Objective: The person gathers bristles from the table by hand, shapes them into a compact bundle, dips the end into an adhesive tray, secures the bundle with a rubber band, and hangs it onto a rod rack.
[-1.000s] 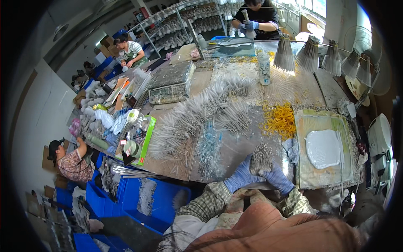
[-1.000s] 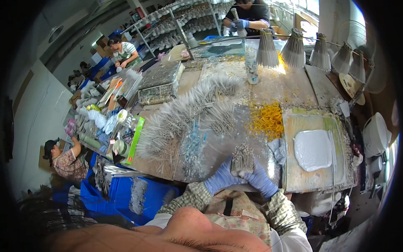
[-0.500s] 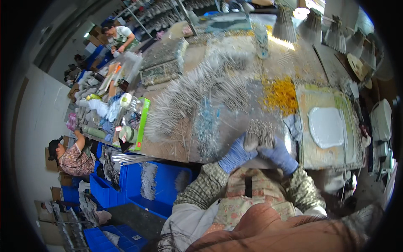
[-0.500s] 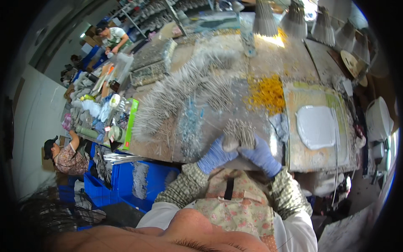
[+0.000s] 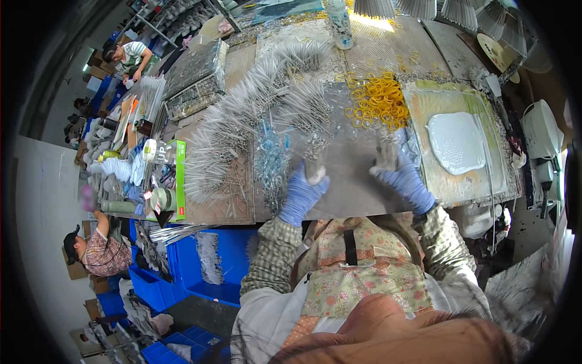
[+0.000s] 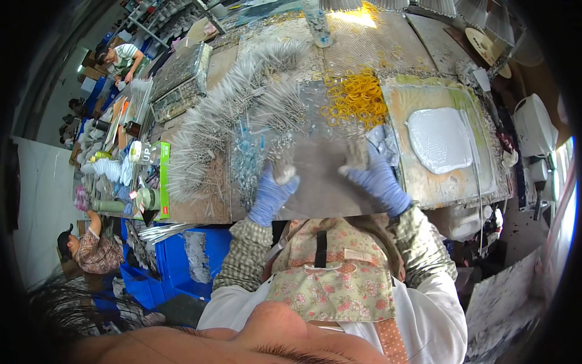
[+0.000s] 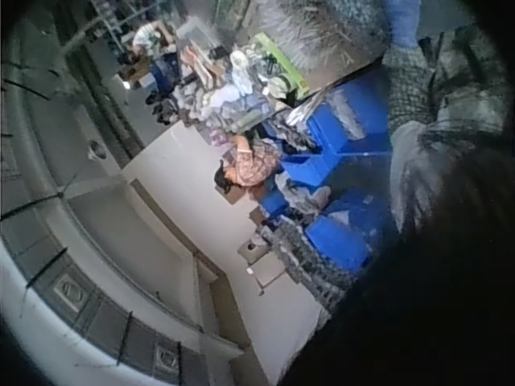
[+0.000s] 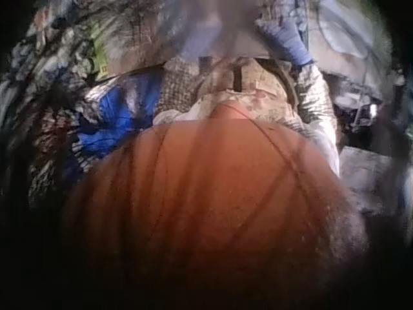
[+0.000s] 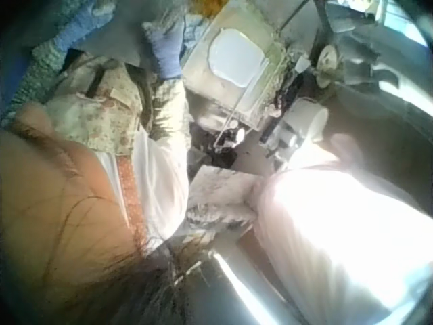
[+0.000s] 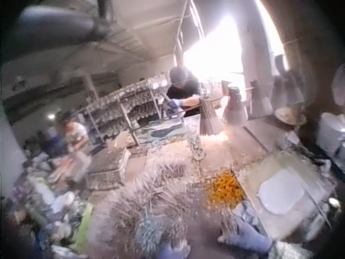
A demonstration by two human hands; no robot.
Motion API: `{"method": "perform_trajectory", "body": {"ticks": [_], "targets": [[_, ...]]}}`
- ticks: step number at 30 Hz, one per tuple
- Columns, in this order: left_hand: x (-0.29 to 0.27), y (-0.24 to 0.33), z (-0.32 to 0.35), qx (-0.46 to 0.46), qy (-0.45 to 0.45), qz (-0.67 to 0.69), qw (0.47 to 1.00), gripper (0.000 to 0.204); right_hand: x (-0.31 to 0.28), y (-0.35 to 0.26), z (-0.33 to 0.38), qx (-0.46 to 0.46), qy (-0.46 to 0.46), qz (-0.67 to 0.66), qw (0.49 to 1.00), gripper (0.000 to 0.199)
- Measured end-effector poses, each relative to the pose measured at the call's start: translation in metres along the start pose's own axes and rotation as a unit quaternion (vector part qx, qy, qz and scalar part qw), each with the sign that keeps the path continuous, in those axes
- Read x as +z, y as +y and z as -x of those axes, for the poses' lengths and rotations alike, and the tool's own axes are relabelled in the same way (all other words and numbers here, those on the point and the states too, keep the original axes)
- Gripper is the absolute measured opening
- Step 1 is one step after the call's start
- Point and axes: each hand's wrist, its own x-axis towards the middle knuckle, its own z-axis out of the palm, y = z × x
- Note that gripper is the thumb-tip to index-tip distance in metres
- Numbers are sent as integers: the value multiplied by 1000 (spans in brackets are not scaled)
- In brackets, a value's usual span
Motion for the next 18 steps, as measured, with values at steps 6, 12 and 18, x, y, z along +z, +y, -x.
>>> {"method": "perform_trajectory", "body": {"ticks": [6,12,18], "targets": [[59,49,20,347,-82,-57,933,81,47,-53,6,-202,7,254,946,120],[90,-11,-10,78,-79,202,973,112,37,-5,-14,-134,-25,285,949,91],[44,47,8,67,-157,169,971,78,30,-51,-15,-55,-182,221,957,79]]}}
